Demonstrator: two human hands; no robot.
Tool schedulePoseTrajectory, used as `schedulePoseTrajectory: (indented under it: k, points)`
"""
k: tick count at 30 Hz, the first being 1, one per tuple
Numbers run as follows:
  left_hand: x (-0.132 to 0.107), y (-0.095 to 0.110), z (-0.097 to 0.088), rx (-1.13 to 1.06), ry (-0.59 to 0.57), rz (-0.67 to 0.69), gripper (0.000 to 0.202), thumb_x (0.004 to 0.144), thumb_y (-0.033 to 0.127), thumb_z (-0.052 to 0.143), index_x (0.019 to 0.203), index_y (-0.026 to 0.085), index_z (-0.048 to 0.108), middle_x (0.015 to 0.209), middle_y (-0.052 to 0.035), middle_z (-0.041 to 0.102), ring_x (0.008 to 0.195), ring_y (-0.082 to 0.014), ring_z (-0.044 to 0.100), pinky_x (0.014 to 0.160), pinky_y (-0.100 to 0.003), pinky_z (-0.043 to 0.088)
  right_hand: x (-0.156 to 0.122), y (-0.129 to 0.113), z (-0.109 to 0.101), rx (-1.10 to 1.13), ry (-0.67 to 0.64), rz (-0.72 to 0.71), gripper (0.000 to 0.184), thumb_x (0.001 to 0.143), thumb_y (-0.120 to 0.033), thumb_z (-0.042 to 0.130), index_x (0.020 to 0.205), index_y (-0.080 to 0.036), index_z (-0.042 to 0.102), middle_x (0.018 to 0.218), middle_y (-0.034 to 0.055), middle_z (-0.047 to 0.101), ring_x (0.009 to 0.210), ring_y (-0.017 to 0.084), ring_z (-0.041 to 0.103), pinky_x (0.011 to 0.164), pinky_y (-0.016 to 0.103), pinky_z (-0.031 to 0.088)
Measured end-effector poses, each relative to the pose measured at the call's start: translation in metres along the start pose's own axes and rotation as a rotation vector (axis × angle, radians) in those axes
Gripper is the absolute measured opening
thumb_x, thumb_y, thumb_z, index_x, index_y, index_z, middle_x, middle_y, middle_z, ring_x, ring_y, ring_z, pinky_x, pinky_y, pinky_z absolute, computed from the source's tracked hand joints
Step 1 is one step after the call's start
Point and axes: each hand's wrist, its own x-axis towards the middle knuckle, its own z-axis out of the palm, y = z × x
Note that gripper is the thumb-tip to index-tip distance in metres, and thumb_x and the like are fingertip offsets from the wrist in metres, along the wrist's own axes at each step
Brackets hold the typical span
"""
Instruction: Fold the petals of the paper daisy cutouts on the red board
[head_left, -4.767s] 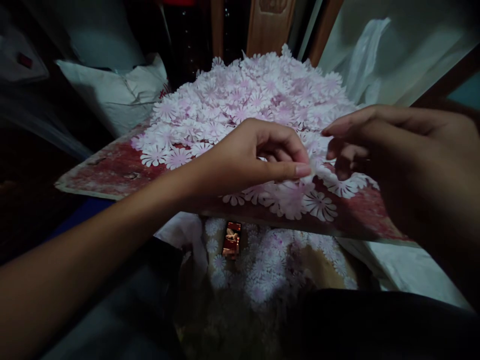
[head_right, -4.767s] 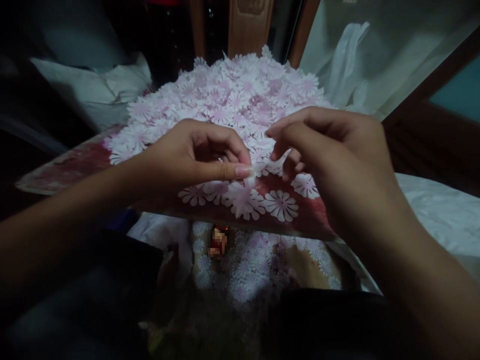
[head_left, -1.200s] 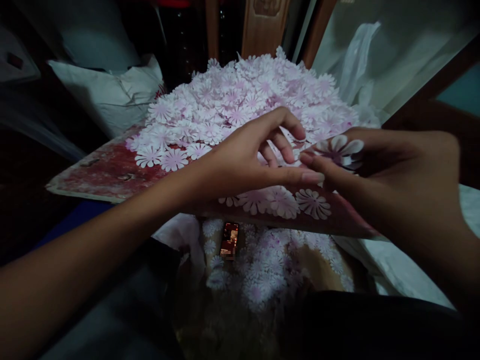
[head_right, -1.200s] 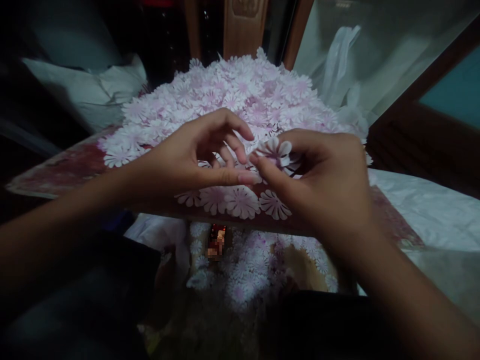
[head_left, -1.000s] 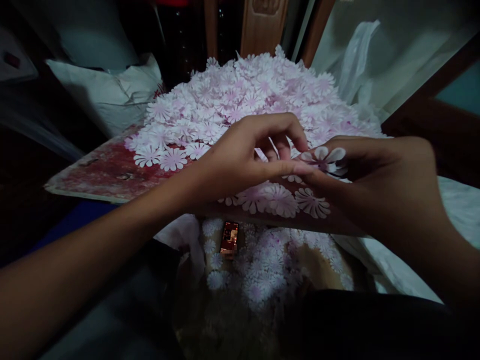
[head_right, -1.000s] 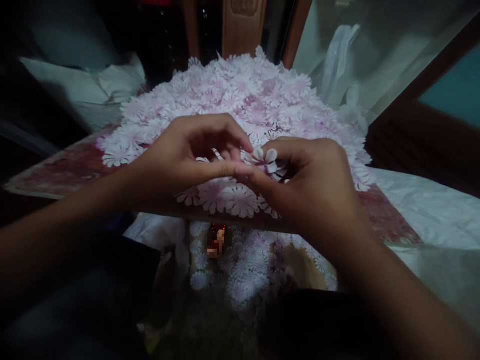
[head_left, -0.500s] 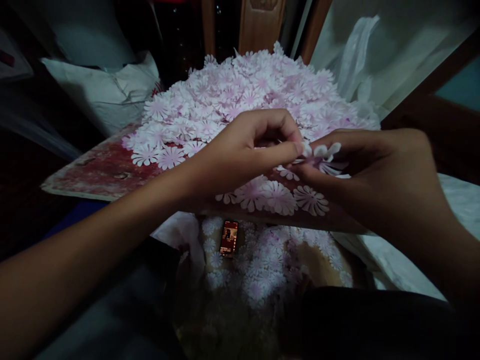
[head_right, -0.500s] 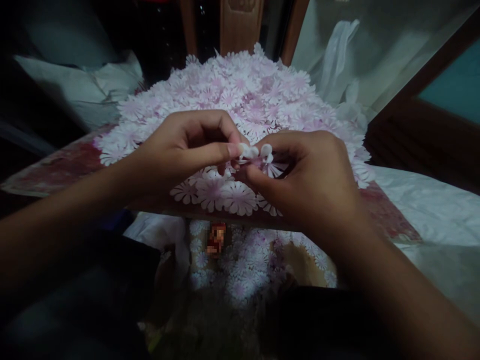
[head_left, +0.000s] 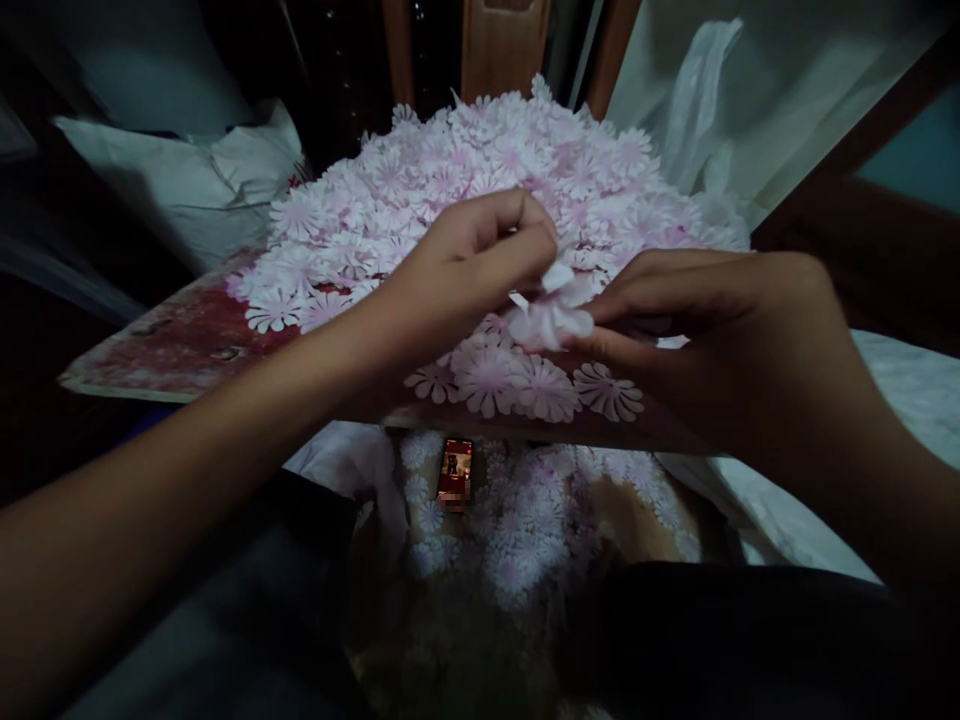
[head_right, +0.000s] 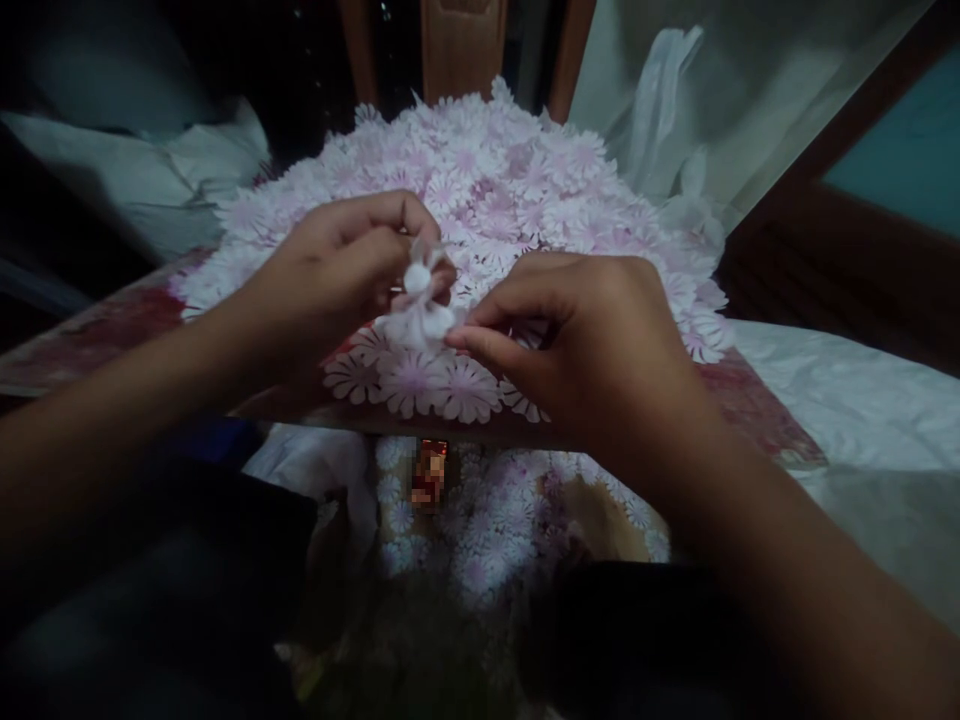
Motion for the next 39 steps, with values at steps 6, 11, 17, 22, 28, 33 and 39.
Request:
schedulePoseTrajectory:
  k: [6,11,17,22,28,33,39]
  points:
    - [0.002,0.000,-0.011,-0.050,0.039,0.031,0.010,0.087,0.015,0.058,0.078,0.016,0.054,0.059,0.0022,0.054,0.055,-0.0083,0.054,0.055,-0.020,0.045,-0.004,0.003,-0.004,-0.075,-0.050,-0.016,0.013,0.083,-0.033,0.073,0.076,-0.022,0.074,0.074,-0.0020,0.069,0.066,0.011,0.061,0.060,0.027,0.041]
    - [-0.004,0.000,-0.007,0.078,-0.132,-0.039,0.014,0.081,0.022,0.072,0.088,0.015,0.062,0.069,0.0012,0.064,0.065,-0.0093,0.064,0.061,-0.018,0.050,-0.006,0.001,-0.006,-0.116,0.020,0.034,0.006,0.079,-0.022,0.073,0.084,-0.020,0.075,0.076,-0.0014,0.069,0.065,0.012,0.060,0.062,0.028,0.043]
    - [-0.007,-0.001,-0.003,0.155,-0.279,-0.019,0.012,0.079,0.014,0.070,0.089,0.017,0.065,0.072,0.0028,0.067,0.072,-0.0118,0.068,0.067,-0.022,0.054,-0.006,-0.003,-0.011,-0.109,0.085,0.152,0.023,0.081,-0.017,0.063,0.099,-0.020,0.076,0.086,0.0033,0.073,0.071,0.016,0.065,0.066,0.031,0.048]
    - [-0.010,-0.002,-0.008,0.196,-0.432,-0.020,0.014,0.078,0.016,0.069,0.091,0.020,0.069,0.076,0.0018,0.069,0.067,-0.0108,0.066,0.060,-0.020,0.051,-0.005,-0.010,-0.013,-0.118,0.110,0.127,0.032,0.082,-0.011,0.057,0.108,-0.022,0.073,0.092,0.0034,0.073,0.073,0.018,0.067,0.072,0.034,0.052]
    - [-0.019,0.006,-0.007,0.284,-0.770,-0.078,0.019,0.083,0.029,0.068,0.100,0.022,0.073,0.096,-0.0010,0.074,0.084,-0.0129,0.068,0.068,-0.020,0.051,-0.005,-0.012,-0.006,-0.137,0.027,0.059,0.046,0.083,-0.010,0.053,0.127,-0.020,0.065,0.129,0.0048,0.064,0.105,0.024,0.068,0.095,0.040,0.055]
    - [-0.021,0.005,-0.017,0.393,-0.691,-0.073,0.027,0.091,0.036,0.058,0.103,0.017,0.072,0.097,-0.0036,0.074,0.087,-0.0132,0.066,0.074,-0.021,0.048,-0.008,-0.013,0.000,-0.194,-0.068,-0.090,0.057,0.086,-0.013,0.047,0.143,-0.022,0.050,0.150,0.0051,0.045,0.140,0.024,0.044,0.112,0.044,0.046]
    - [-0.016,0.003,-0.027,0.430,-0.409,0.039,0.028,0.087,0.041,0.063,0.090,0.014,0.070,0.088,-0.0044,0.071,0.083,-0.0137,0.063,0.074,-0.023,0.047,-0.009,-0.025,0.004,-0.196,-0.103,-0.141,0.064,0.089,-0.013,0.042,0.153,-0.014,0.033,0.157,0.0090,0.034,0.147,0.020,0.031,0.118,0.039,0.038]
